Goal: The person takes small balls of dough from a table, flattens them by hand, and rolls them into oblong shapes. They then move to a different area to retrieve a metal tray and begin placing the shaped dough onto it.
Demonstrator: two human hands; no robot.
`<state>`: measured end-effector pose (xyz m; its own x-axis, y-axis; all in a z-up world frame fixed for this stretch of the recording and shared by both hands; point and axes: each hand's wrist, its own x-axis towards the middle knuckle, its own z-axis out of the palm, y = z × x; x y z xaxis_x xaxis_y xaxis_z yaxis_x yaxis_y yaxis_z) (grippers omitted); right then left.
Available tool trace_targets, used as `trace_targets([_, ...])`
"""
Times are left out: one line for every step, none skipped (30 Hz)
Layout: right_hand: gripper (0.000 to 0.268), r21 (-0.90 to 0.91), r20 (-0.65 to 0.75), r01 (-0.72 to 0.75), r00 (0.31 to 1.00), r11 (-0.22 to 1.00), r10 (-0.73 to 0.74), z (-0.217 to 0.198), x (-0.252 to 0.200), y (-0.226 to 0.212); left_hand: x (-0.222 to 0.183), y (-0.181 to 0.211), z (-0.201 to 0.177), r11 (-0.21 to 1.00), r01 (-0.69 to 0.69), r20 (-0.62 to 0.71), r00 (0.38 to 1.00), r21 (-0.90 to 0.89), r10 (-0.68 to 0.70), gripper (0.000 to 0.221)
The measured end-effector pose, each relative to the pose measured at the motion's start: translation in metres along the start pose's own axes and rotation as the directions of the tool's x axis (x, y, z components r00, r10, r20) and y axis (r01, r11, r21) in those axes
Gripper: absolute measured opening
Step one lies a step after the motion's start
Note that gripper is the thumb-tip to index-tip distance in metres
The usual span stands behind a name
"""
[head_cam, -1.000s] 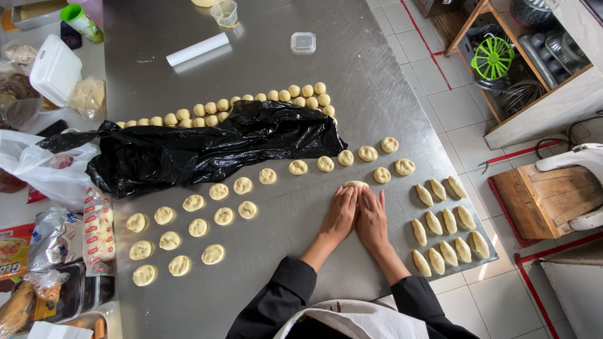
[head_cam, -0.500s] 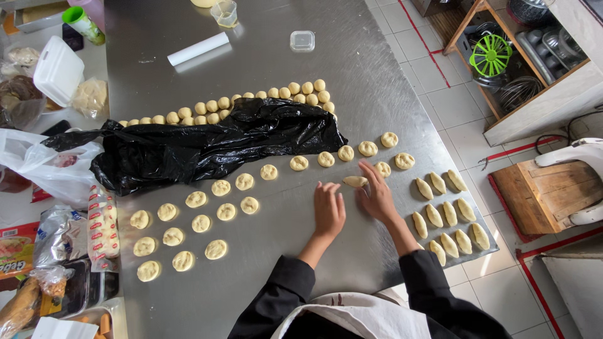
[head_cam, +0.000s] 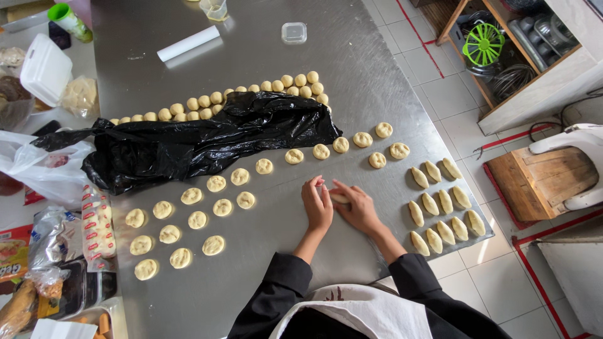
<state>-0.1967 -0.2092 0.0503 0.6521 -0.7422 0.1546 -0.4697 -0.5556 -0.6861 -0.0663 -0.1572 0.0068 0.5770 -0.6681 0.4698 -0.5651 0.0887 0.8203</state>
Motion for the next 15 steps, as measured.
trace_targets([0.072,0.011,-0.005,-0.011,1.0,1.0,0.011,0.005,-0.003,-0.003,-0.001,-0.001,0.0,1.0,0.003,0.004,1.0,0.003,-0.003,0.027])
trace_targets([0.069,0.022,-0.009,-0.022,1.0,1.0,0.022,0.01,-0.006,-0.004,-0.001,-0.002,0.0,1.0,0.007,-0.001,1.0,0.0,-0.007,0.027])
trace_targets([0.067,0.031,-0.013,-0.033,0.999,0.999,0.034,0.012,-0.008,-0.003,-0.002,-0.003,0.0,1.0,0.013,-0.007,1.0,-0.004,-0.013,0.027])
trace_targets([0.064,0.046,-0.051,-0.051,0.997,0.998,0.053,0.012,-0.009,0.001,-0.003,-0.003,0.001,1.0,0.018,-0.012,1.0,-0.009,-0.018,0.027])
trace_targets([0.061,0.063,-0.089,-0.067,0.993,0.996,0.073,0.012,-0.01,0.005,-0.005,-0.004,0.0,1.0,0.02,-0.007,1.0,-0.008,-0.02,0.027])
trace_targets([0.058,0.08,-0.127,-0.083,0.988,0.993,0.093,0.011,-0.011,0.008,-0.006,-0.005,0.0,1.0,0.021,-0.002,1.0,-0.007,-0.021,0.027])
trace_targets([0.063,0.155,-0.195,-0.075,0.975,0.985,0.105,0.003,-0.011,0.015,-0.004,-0.005,0.0,1.0,0.016,-0.003,1.0,-0.005,-0.016,0.027])
trace_targets([0.068,0.228,-0.261,-0.06,0.958,0.972,0.12,-0.009,-0.014,0.024,-0.003,-0.005,0.0,1.0,0.013,0.0,1.0,0.001,-0.013,0.026])
trace_targets([0.065,0.224,-0.378,-0.093,0.909,0.97,0.174,-0.023,-0.013,0.034,-0.004,-0.004,0.0,1.0,0.012,0.003,1.0,0.008,-0.012,0.025])
trace_targets([0.062,0.225,-0.489,-0.126,0.843,0.966,0.223,-0.039,-0.014,0.045,-0.003,-0.004,0.0,1.0,0.01,0.005,1.0,0.016,-0.01,0.025])
trace_targets([0.069,0.192,-0.503,-0.188,0.824,0.963,0.261,-0.058,-0.018,0.057,-0.003,-0.004,0.002,1.0,0.015,0.01,1.0,0.014,-0.015,0.025])
trace_targets([0.076,0.16,-0.518,-0.25,0.802,0.955,0.297,-0.076,-0.02,0.069,-0.003,-0.004,0.002,1.0,0.019,0.014,1.0,0.012,-0.019,0.025])
trace_targets([0.073,0.158,-0.502,-0.246,0.814,0.956,0.293,-0.089,-0.023,0.078,-0.004,-0.004,0.004,1.0,0.025,0.021,0.999,0.008,-0.026,0.025])
trace_targets([0.069,0.156,-0.487,-0.243,0.824,0.957,0.288,-0.099,-0.024,0.086,-0.005,-0.004,0.005,1.0,0.021,0.044,0.999,0.016,-0.021,0.024])
trace_targets([0.066,0.155,-0.471,-0.236,0.836,0.959,0.282,-0.104,-0.024,0.09,-0.004,-0.005,0.005,1.0,0.014,0.063,0.998,0.024,-0.016,0.024])
